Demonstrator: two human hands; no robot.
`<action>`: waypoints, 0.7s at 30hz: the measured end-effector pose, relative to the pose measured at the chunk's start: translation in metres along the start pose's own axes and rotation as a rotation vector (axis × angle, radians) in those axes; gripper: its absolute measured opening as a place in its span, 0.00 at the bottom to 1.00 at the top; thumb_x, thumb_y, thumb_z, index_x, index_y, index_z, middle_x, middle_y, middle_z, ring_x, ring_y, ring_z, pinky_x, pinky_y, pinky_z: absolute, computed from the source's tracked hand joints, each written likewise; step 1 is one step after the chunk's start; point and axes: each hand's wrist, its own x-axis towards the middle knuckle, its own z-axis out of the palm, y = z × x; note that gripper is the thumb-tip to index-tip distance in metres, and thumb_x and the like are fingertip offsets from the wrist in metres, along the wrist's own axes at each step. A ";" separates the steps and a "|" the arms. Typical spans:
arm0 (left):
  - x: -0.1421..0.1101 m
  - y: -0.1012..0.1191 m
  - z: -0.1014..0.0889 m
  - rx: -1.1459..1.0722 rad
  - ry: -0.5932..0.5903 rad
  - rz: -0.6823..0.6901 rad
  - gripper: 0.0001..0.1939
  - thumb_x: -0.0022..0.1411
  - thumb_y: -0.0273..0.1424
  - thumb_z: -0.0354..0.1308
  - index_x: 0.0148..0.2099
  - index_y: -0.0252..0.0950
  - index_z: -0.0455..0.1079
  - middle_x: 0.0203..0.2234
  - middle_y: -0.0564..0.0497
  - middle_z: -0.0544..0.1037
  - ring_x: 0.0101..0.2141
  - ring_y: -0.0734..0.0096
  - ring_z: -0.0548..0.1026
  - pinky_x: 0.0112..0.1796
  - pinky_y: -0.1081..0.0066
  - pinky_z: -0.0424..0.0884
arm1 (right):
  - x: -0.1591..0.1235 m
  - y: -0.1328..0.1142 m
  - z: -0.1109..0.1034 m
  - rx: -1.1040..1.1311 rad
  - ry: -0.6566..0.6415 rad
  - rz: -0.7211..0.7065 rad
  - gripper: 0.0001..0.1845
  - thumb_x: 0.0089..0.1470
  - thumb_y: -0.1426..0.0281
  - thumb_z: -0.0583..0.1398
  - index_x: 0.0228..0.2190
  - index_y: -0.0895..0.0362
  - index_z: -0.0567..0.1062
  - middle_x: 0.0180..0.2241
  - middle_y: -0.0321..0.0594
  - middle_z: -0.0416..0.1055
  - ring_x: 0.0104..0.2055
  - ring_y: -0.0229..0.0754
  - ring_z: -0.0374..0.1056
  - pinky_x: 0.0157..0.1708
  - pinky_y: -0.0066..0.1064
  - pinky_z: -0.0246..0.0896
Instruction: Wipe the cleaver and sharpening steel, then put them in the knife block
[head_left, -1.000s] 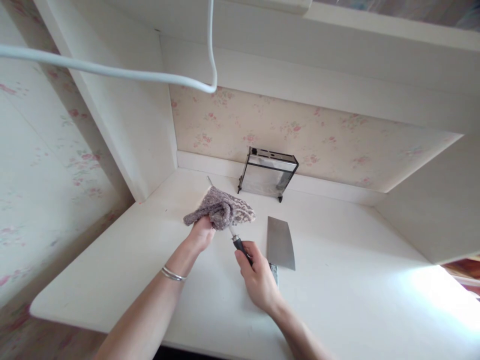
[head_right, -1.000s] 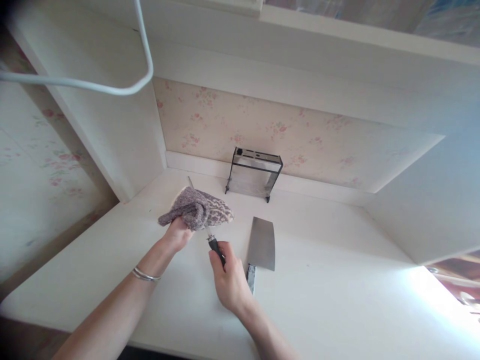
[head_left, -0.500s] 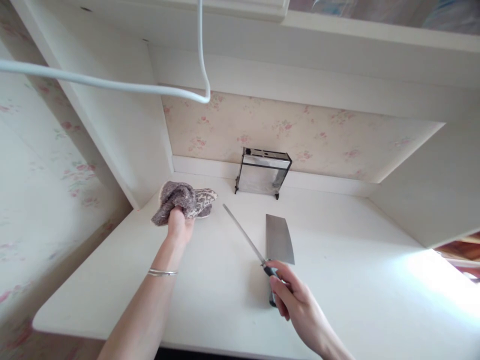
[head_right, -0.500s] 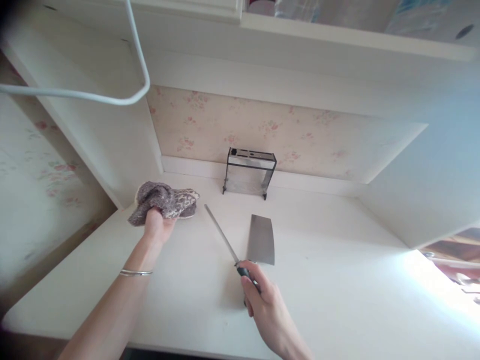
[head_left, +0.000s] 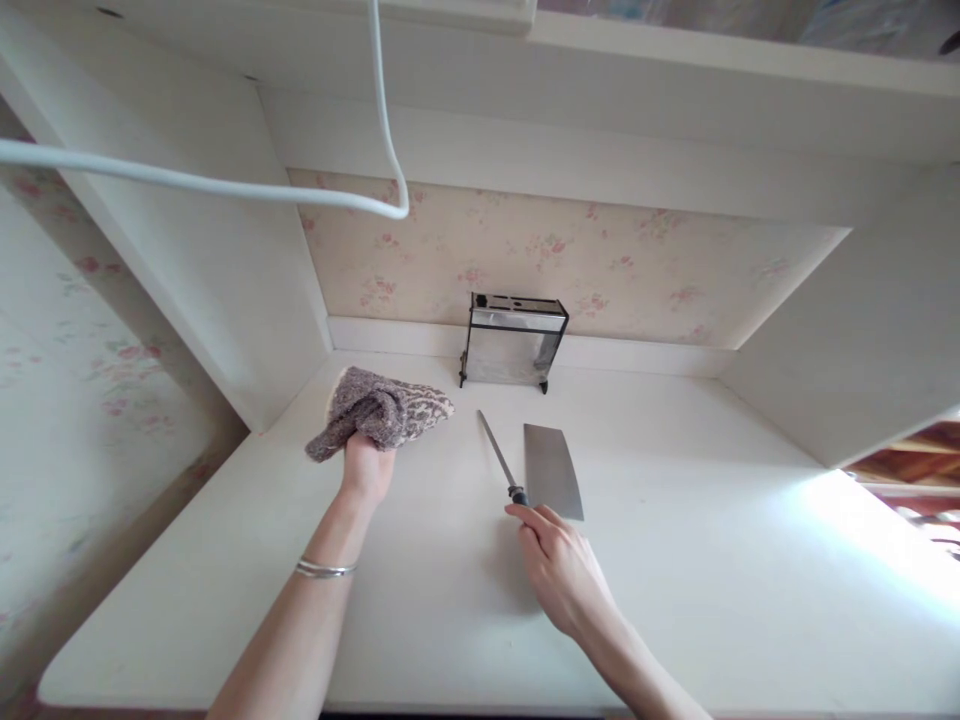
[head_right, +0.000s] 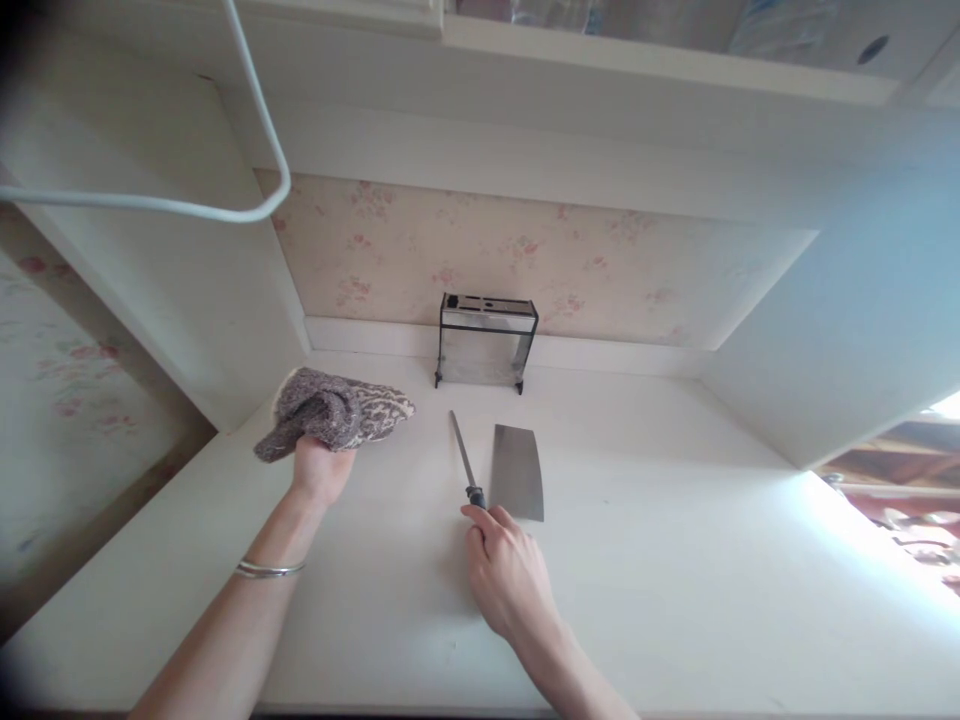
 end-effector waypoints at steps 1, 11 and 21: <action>-0.001 -0.001 0.000 0.008 -0.012 0.007 0.08 0.48 0.29 0.60 0.35 0.36 0.74 0.35 0.50 0.80 0.43 0.63 0.74 0.47 0.63 0.68 | 0.000 -0.003 0.001 -0.042 -0.009 -0.013 0.23 0.59 0.70 0.44 0.47 0.48 0.74 0.40 0.39 0.73 0.38 0.44 0.70 0.36 0.32 0.57; -0.022 -0.020 0.005 0.135 -0.088 -0.057 0.18 0.43 0.28 0.67 0.41 0.39 0.73 0.39 0.51 0.79 0.49 0.61 0.71 0.52 0.63 0.64 | 0.008 -0.022 0.022 -0.356 -0.067 -0.259 0.17 0.56 0.71 0.50 0.27 0.52 0.77 0.28 0.41 0.76 0.29 0.43 0.71 0.27 0.30 0.49; -0.035 -0.028 0.008 0.267 -0.255 -0.215 0.18 0.46 0.33 0.68 0.42 0.35 0.73 0.38 0.48 0.79 0.49 0.59 0.71 0.55 0.58 0.61 | 0.008 -0.018 0.019 -0.254 -0.091 -0.293 0.14 0.57 0.69 0.51 0.29 0.52 0.77 0.28 0.40 0.75 0.29 0.43 0.71 0.28 0.29 0.52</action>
